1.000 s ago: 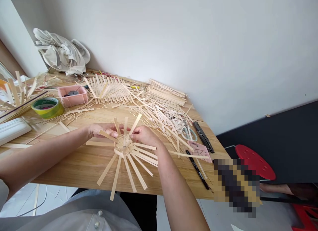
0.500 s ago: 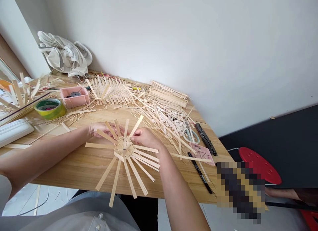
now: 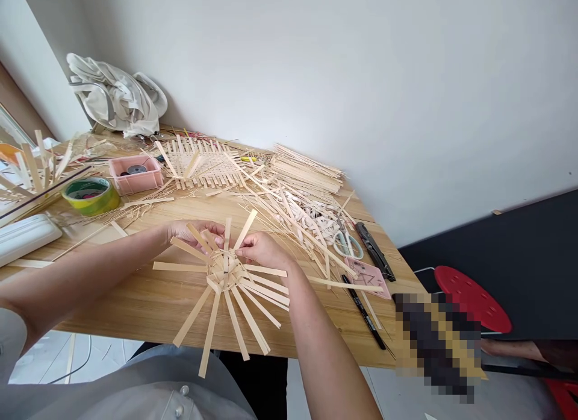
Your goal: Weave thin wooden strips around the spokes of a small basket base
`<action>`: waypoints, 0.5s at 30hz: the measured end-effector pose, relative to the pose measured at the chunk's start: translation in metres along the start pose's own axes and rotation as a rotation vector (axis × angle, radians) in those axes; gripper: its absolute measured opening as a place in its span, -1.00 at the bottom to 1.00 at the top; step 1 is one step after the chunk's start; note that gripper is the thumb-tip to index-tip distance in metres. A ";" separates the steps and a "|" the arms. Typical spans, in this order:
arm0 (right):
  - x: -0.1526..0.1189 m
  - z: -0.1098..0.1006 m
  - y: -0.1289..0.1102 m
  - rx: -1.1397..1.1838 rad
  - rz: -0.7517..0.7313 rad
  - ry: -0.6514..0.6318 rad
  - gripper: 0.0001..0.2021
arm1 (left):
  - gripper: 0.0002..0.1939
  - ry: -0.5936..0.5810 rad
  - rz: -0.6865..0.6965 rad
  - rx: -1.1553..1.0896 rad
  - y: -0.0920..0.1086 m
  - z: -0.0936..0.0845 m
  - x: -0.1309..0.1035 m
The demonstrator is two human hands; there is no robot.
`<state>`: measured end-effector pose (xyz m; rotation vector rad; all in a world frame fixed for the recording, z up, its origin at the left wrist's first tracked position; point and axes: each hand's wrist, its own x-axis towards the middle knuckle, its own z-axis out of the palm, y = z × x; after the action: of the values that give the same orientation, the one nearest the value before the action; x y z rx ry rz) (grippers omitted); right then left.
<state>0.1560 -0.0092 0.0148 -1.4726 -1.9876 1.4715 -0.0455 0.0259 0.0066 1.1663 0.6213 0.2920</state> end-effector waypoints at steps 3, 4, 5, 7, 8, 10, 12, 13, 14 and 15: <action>0.003 0.002 0.001 -0.026 -0.013 -0.006 -0.79 | -0.76 -0.079 -0.018 0.048 0.003 -0.002 0.005; 0.003 0.002 0.001 -0.036 -0.028 -0.011 -0.80 | -0.74 -0.107 -0.025 0.085 0.004 -0.003 0.007; 0.004 0.002 0.000 -0.051 -0.044 -0.015 -0.81 | -0.74 -0.133 -0.037 0.132 0.006 -0.003 0.009; 0.005 0.003 0.000 -0.088 -0.068 -0.012 -0.83 | -0.75 -0.164 -0.078 0.223 0.009 -0.003 0.012; 0.005 0.003 0.000 -0.106 -0.070 -0.004 -0.83 | -0.78 -0.150 -0.097 0.256 0.010 -0.003 0.014; 0.005 0.003 0.001 -0.131 -0.049 0.021 -0.83 | -0.84 -0.093 -0.127 0.291 0.009 -0.001 0.016; 0.005 0.003 0.001 -0.141 -0.020 0.038 -0.83 | -0.88 -0.049 -0.144 0.299 0.007 0.001 0.016; 0.004 0.004 0.000 -0.144 -0.011 0.038 -0.83 | -0.88 -0.042 -0.154 0.309 0.007 0.001 0.016; 0.004 0.004 0.000 -0.145 -0.007 0.033 -0.83 | -0.88 -0.044 -0.167 0.327 0.007 0.002 0.016; 0.004 0.005 -0.001 -0.145 -0.007 0.026 -0.83 | -0.88 -0.039 -0.164 0.351 0.009 0.001 0.016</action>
<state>0.1507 -0.0086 0.0121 -1.5307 -2.1213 1.3234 -0.0307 0.0365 0.0100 1.4430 0.7486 0.0183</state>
